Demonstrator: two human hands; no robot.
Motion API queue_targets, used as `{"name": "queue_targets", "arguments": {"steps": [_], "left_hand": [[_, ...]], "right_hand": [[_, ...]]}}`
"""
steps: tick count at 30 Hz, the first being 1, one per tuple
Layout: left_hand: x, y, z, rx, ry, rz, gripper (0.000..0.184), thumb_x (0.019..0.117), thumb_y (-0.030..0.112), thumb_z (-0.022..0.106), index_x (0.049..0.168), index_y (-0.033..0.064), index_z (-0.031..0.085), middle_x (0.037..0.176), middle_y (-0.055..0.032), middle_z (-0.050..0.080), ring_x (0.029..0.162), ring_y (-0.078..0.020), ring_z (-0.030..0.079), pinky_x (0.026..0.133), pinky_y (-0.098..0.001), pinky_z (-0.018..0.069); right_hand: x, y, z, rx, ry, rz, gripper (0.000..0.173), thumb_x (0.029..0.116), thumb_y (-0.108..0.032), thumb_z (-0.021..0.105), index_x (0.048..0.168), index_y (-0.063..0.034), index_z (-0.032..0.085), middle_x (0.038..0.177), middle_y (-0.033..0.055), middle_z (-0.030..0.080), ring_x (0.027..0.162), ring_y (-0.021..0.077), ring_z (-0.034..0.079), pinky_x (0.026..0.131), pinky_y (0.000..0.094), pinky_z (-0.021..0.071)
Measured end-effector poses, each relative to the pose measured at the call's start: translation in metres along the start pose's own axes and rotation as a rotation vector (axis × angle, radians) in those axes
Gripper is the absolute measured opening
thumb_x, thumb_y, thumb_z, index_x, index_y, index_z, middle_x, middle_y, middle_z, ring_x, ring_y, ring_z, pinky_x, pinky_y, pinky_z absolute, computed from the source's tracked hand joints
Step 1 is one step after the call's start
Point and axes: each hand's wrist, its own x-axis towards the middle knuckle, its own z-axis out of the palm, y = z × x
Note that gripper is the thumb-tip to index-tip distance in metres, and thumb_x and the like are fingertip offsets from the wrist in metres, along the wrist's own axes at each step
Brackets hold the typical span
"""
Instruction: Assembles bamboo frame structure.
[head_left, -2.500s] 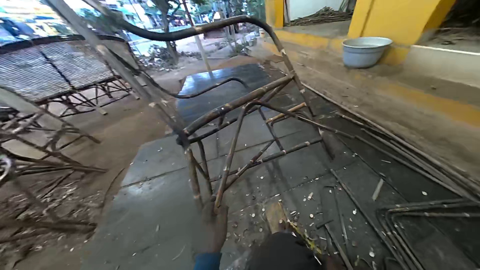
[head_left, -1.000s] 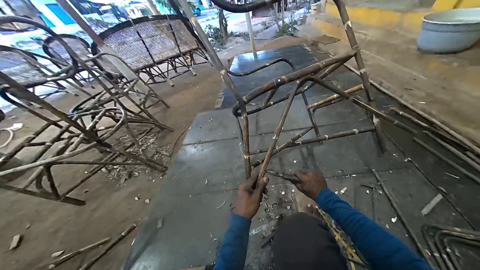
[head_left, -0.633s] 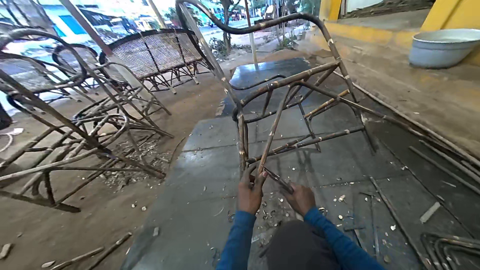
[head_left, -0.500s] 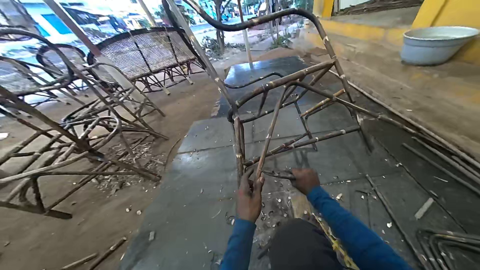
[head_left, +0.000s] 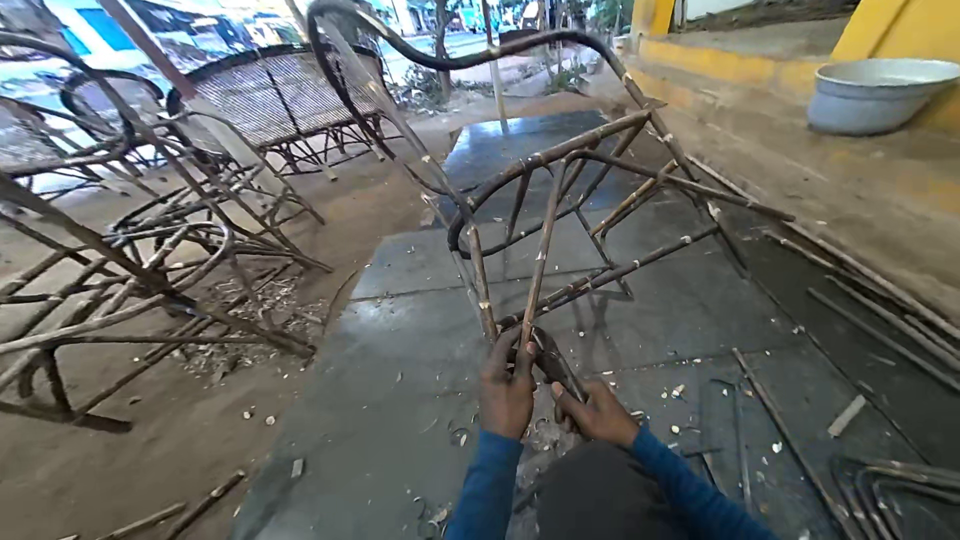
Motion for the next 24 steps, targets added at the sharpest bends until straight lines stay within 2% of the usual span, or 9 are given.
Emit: {"name": "queue_targets", "arguments": {"steps": [3,6,8,12,16,18,21,23,24], "left_hand": [[-0.008,-0.008,0.000,-0.096,-0.022,0.010,0.034,0.1017,0.025,0.066,0.136,0.0200,0.067,0.082,-0.0069,0.069,0.053,-0.0195,0.060,0.048,-0.0347,0.0547],[-0.013,-0.010,0.001,-0.150,-0.060,-0.007,0.034,0.1023,0.024,0.065,0.135,0.0157,0.067,0.092,-0.0091,0.072,0.053,-0.0194,0.060,0.045,-0.0324,0.0536],[-0.017,-0.009,0.001,-0.163,-0.080,-0.039,0.032,0.1033,0.022,0.063,0.133,0.0109,0.068,0.100,-0.0092,0.074,0.053,-0.0184,0.061,0.044,-0.0300,0.0520],[-0.020,-0.006,-0.002,-0.206,-0.099,-0.077,0.029,0.1031,0.018,0.063,0.128,0.0045,0.068,0.099,-0.0116,0.076,0.051,-0.0172,0.061,0.043,-0.0274,0.0510],[-0.024,-0.003,0.002,-0.188,-0.096,-0.092,0.030,0.1035,0.016,0.062,0.130,0.0029,0.067,0.094,-0.0124,0.076,0.050,-0.0166,0.060,0.043,-0.0274,0.0503],[-0.025,-0.003,0.002,-0.170,-0.107,-0.091,0.030,0.1039,0.017,0.061,0.129,0.0030,0.068,0.092,-0.0121,0.075,0.051,-0.0168,0.060,0.045,-0.0281,0.0512],[-0.025,-0.007,0.005,-0.122,-0.108,-0.044,0.031,0.1043,0.018,0.059,0.129,0.0021,0.067,0.088,-0.0097,0.075,0.051,-0.0155,0.060,0.045,-0.0284,0.0514],[-0.025,-0.008,0.008,-0.096,-0.110,-0.025,0.030,0.1044,0.020,0.058,0.128,0.0035,0.068,0.085,-0.0080,0.074,0.050,-0.0151,0.058,0.045,-0.0289,0.0504],[-0.026,-0.007,0.009,-0.101,-0.111,-0.033,0.031,0.1044,0.021,0.059,0.129,0.0042,0.068,0.084,-0.0080,0.073,0.049,-0.0153,0.057,0.044,-0.0291,0.0491]], "right_hand": [[-0.004,0.007,-0.007,-0.133,0.059,-0.012,0.051,0.0999,-0.057,0.057,0.119,-0.0111,0.069,0.092,0.0023,0.074,0.075,0.0144,0.070,0.073,0.0375,0.0601],[-0.009,0.005,-0.025,-0.285,0.077,-0.036,0.053,0.0981,-0.061,0.057,0.126,-0.0173,0.068,0.094,0.0025,0.074,0.082,0.0155,0.071,0.080,0.0422,0.0601],[-0.013,-0.002,-0.036,-0.368,0.056,-0.041,0.052,0.0988,-0.059,0.058,0.129,-0.0187,0.068,0.094,0.0040,0.073,0.081,0.0164,0.070,0.081,0.0438,0.0590],[-0.013,-0.017,-0.050,-0.617,0.044,-0.020,0.051,0.0960,-0.064,0.058,0.113,-0.0173,0.070,0.081,0.0047,0.068,0.075,0.0208,0.066,0.073,0.0479,0.0558],[0.000,-0.015,-0.069,-0.991,0.127,-0.060,0.052,0.0989,-0.061,0.055,0.107,-0.0111,0.067,0.081,0.0126,0.069,0.080,0.0333,0.071,0.072,0.0558,0.0556],[0.011,-0.011,-0.086,-1.169,0.195,-0.172,0.039,0.0996,-0.049,0.059,0.107,-0.0115,0.066,0.078,0.0135,0.070,0.076,0.0359,0.071,0.066,0.0562,0.0553],[0.028,-0.019,-0.112,-1.330,0.282,-0.443,0.021,0.0941,-0.029,0.067,0.101,-0.0091,0.066,0.072,0.0133,0.067,0.065,0.0361,0.069,0.056,0.0551,0.0536],[0.045,-0.026,-0.131,-1.387,0.380,-0.719,0.015,0.0930,-0.021,0.068,0.098,-0.0070,0.069,0.073,0.0146,0.067,0.066,0.0359,0.069,0.056,0.0539,0.0559],[0.055,-0.031,-0.140,-1.419,0.439,-0.851,0.015,0.0963,-0.021,0.064,0.096,-0.0075,0.069,0.073,0.0137,0.067,0.068,0.0342,0.070,0.058,0.0512,0.0572]]}}
